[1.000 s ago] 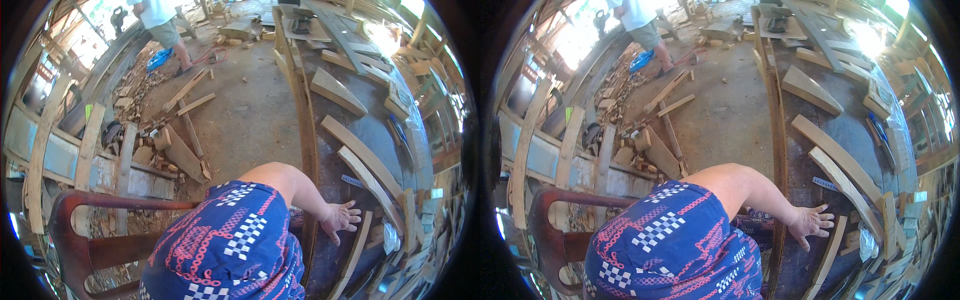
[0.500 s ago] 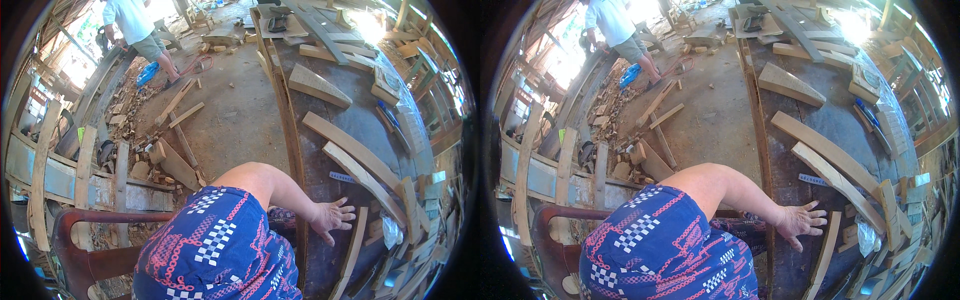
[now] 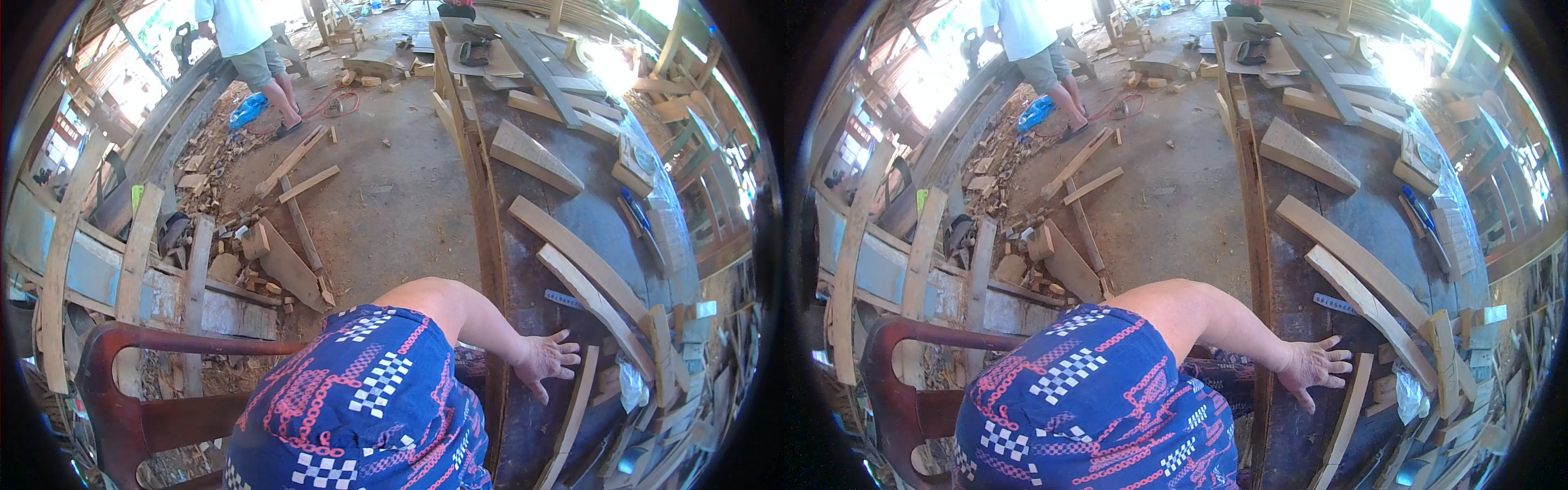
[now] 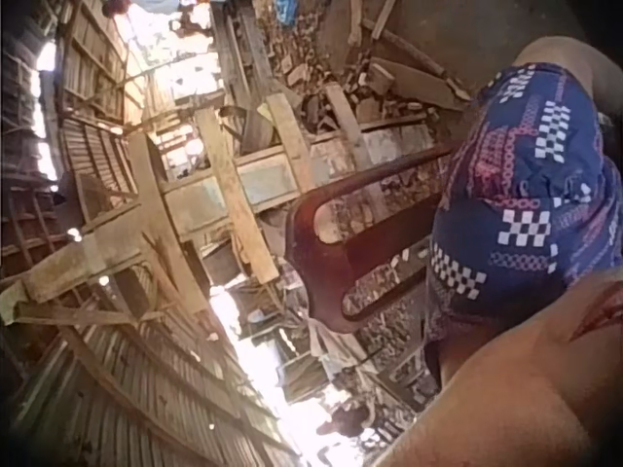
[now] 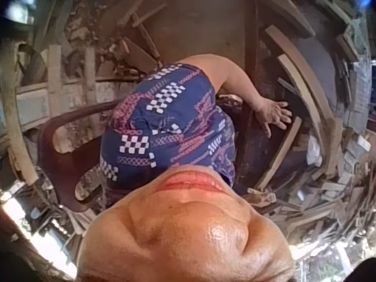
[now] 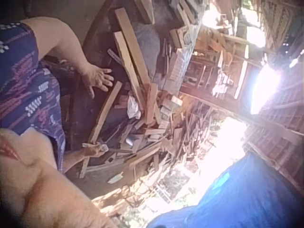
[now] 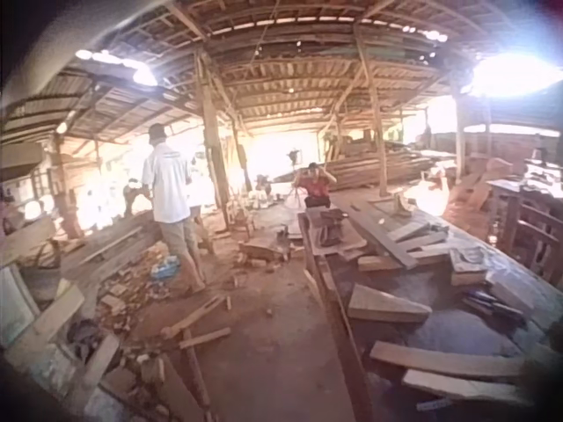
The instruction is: The person saws a piece of wood on a workbench using a hand saw.
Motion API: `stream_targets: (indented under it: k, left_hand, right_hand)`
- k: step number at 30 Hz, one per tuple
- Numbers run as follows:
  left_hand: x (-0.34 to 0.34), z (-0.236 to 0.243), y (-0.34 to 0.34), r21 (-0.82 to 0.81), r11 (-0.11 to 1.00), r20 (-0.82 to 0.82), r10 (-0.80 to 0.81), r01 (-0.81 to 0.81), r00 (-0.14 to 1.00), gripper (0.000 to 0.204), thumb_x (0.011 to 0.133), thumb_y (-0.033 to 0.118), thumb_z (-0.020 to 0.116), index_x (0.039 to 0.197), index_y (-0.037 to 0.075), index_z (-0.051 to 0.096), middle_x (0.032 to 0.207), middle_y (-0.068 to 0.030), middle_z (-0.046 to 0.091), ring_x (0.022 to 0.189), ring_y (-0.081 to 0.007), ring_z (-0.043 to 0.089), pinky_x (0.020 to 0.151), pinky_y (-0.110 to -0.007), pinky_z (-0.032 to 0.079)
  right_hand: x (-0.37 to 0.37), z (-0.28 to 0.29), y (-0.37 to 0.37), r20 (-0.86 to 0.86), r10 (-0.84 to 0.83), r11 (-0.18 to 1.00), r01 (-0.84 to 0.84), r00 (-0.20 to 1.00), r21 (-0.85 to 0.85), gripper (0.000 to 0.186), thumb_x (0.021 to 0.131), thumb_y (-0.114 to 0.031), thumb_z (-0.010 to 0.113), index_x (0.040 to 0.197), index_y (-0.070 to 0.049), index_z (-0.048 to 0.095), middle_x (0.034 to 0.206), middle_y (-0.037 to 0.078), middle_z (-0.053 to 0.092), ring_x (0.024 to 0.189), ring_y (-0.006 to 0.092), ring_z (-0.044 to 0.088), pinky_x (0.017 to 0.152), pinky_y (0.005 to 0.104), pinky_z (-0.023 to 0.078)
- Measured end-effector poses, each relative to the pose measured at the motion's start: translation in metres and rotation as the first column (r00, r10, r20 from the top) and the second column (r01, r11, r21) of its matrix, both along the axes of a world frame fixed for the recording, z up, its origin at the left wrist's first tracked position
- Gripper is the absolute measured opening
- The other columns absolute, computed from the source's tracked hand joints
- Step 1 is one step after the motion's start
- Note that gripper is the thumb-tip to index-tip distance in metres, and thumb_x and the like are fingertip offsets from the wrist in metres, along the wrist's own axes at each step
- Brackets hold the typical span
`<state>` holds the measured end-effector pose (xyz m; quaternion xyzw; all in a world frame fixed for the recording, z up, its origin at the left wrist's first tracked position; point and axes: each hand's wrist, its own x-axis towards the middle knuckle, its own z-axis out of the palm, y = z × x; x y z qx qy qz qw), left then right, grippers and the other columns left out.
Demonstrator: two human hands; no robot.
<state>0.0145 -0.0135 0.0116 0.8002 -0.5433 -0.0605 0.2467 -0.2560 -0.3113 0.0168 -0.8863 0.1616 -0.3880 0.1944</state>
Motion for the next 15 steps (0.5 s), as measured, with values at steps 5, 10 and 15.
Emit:
stream_targets:
  k: [5, 10, 15]
  left_hand:
    - [0.006, -0.011, 0.012, 0.030, 0.996, 0.030, 0.085, -0.086, 0.996, 0.078, 0.077, 0.065, 0.056, 0.130, 0.008, 0.050, 0.142, -0.0198, 0.035, 0.136, -0.0369, 0.023, 0.109, -0.060, 0.013]
    - [-0.002, 0.002, -0.002, -0.027, 0.998, 0.135, 0.058, -0.055, 0.989, 0.077, 0.075, 0.067, 0.056, 0.126, 0.009, 0.053, 0.136, -0.0173, 0.042, 0.132, -0.0355, 0.030, 0.106, -0.056, 0.019]
    - [0.002, 0.003, 0.005, -0.053, 0.995, 0.216, 0.099, -0.090, 0.971, 0.072, 0.078, 0.064, 0.055, 0.125, 0.010, 0.054, 0.137, -0.0171, 0.042, 0.131, -0.0352, 0.033, 0.105, -0.054, 0.023]
  right_hand:
    - [0.044, -0.019, 0.006, 0.013, -0.123, 0.881, 0.104, 0.992, 0.462, 0.036, 0.092, -0.036, 0.051, 0.096, -0.001, 0.053, 0.076, 0.013, 0.055, 0.060, 0.0220, 0.053, 0.048, 0.0328, 0.044]
    - [0.012, 0.007, 0.017, 0.055, -0.365, 0.615, 0.196, 0.930, 0.763, 0.038, 0.089, -0.019, 0.056, 0.120, 0.003, 0.048, 0.073, 0.008, 0.054, 0.055, 0.0138, 0.050, 0.044, 0.0246, 0.041]
    - [0.001, 0.016, 0.028, 0.186, -0.295, 0.558, 0.011, 0.937, 0.830, 0.022, 0.089, -0.015, 0.053, 0.106, -0.001, 0.050, 0.072, 0.005, 0.052, 0.055, 0.0115, 0.049, 0.045, 0.0235, 0.041]
